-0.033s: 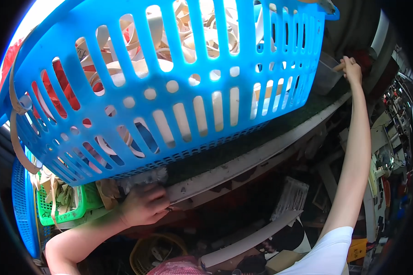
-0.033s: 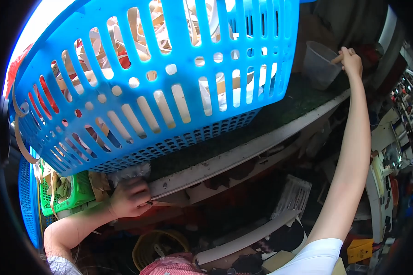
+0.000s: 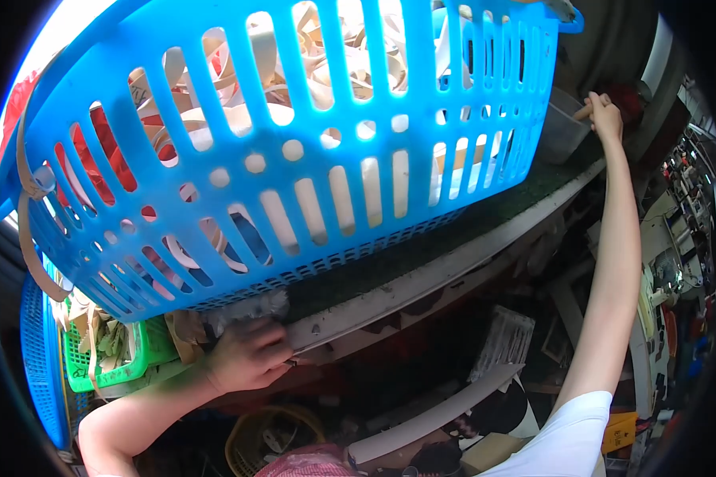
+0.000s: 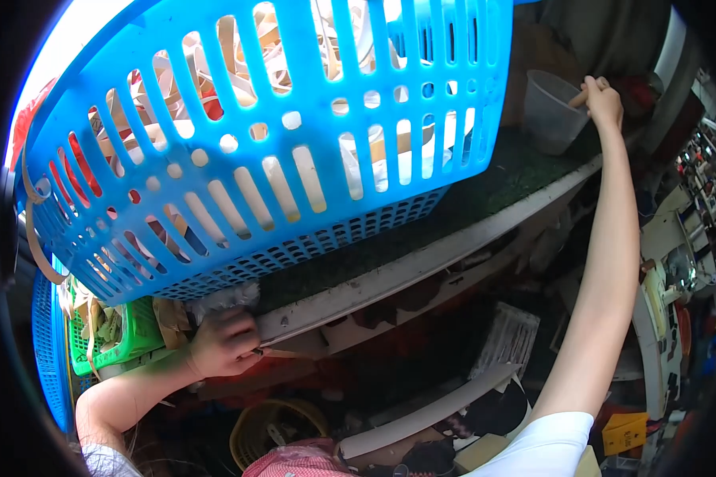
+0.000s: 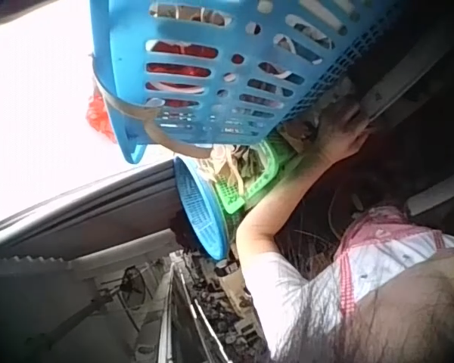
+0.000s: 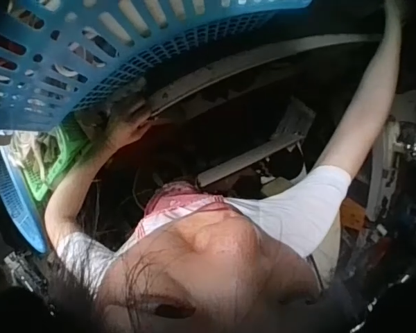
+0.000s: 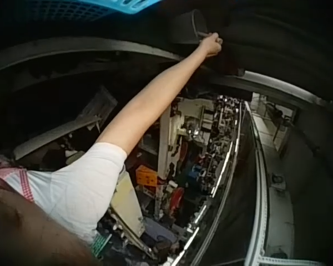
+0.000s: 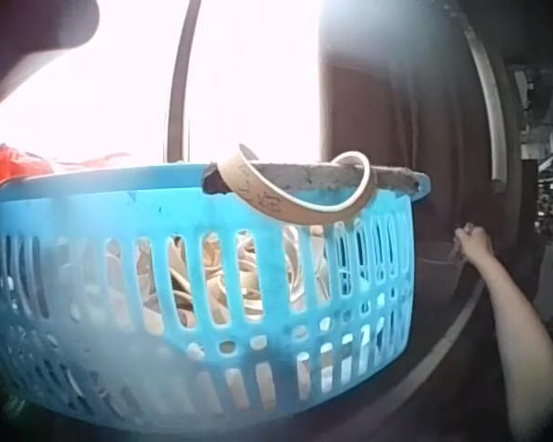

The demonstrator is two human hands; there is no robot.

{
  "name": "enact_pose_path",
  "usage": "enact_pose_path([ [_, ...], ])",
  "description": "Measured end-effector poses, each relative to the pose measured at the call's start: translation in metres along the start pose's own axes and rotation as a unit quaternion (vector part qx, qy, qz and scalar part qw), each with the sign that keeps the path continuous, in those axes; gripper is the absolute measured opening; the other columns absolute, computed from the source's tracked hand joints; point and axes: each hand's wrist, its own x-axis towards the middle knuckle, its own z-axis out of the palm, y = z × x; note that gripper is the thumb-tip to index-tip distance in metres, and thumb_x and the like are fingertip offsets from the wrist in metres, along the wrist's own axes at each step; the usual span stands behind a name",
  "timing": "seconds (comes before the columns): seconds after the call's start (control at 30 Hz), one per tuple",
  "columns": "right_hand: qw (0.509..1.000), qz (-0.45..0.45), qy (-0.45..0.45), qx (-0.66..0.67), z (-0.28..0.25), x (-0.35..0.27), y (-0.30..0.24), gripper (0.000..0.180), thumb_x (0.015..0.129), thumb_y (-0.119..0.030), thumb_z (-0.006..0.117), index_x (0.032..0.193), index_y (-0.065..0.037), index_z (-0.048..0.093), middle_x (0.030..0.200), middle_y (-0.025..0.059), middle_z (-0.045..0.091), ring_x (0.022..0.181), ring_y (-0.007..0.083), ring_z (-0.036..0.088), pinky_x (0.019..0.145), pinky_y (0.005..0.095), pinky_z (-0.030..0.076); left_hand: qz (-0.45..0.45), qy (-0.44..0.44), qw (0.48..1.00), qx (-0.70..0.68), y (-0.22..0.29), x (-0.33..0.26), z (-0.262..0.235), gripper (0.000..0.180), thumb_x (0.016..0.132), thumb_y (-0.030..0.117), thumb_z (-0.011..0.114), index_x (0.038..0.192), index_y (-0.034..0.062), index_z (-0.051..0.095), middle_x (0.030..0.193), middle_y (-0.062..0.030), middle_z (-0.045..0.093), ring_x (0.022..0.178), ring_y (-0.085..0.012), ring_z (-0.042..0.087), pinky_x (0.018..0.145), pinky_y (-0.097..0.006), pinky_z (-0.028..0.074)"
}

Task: The recorder is hammering holes into shoe components using a punch and a hammer.

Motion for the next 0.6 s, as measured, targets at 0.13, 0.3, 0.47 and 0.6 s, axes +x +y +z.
enact_pose_path([
  [0.13, 0.993, 0.113, -0.030, 0.026, -0.015, 0.003, 0.003, 0.038, 0.088, -0.045, 0.054, 0.093, -0.011, 0.069, 0.061, -0.0019, 0.058, 0.045, 0.0086, 0.050, 0.045, 0.0245, 0.040, 0.002, 0.006, 1.000, 0.004, 0.000, -0.001, 0.001, 0.023, 0.061, 0.015, 0.071, 0.074, 0.0103, 0.052, 0.077, -0.0041, 0.049, 0.072, -0.0230, 0.055, 0.052, -0.035, 0.047],
  [0.3, 0.996, 0.061, 0.058, 0.028, -0.016, 0.011, 0.037, 0.039, 0.088, -0.047, 0.052, 0.095, -0.013, 0.068, 0.076, 0.0000, 0.069, 0.054, 0.0135, 0.058, 0.045, 0.0256, 0.042, 0.007, -0.001, 1.000, -0.001, 0.001, 0.002, 0.001, 0.023, 0.061, 0.015, 0.071, 0.074, 0.0102, 0.052, 0.078, -0.0039, 0.049, 0.071, -0.0227, 0.055, 0.052, -0.035, 0.047],
  [0.47, 0.987, 0.160, -0.002, -0.001, 0.002, 0.022, -0.005, 0.037, 0.087, -0.049, 0.051, 0.093, -0.017, 0.068, 0.067, 0.0036, 0.064, 0.051, 0.0114, 0.060, 0.042, 0.0247, 0.042, 0.008, 0.004, 1.000, -0.002, 0.000, -0.002, -0.001, 0.023, 0.061, 0.015, 0.071, 0.075, 0.0104, 0.053, 0.078, -0.0033, 0.050, 0.072, -0.0222, 0.055, 0.053, -0.035, 0.047],
  [0.6, 0.954, 0.258, 0.007, 0.153, -0.008, 0.000, 0.003, 0.041, 0.087, -0.048, 0.052, 0.096, -0.010, 0.064, 0.065, 0.0037, 0.062, 0.046, 0.0132, 0.059, 0.040, 0.0231, 0.042, 0.025, 0.016, 0.999, 0.010, 0.004, 0.002, 0.000, 0.022, 0.062, 0.015, 0.070, 0.077, 0.0106, 0.054, 0.079, -0.0037, 0.049, 0.074, -0.0221, 0.055, 0.056, -0.035, 0.048],
])
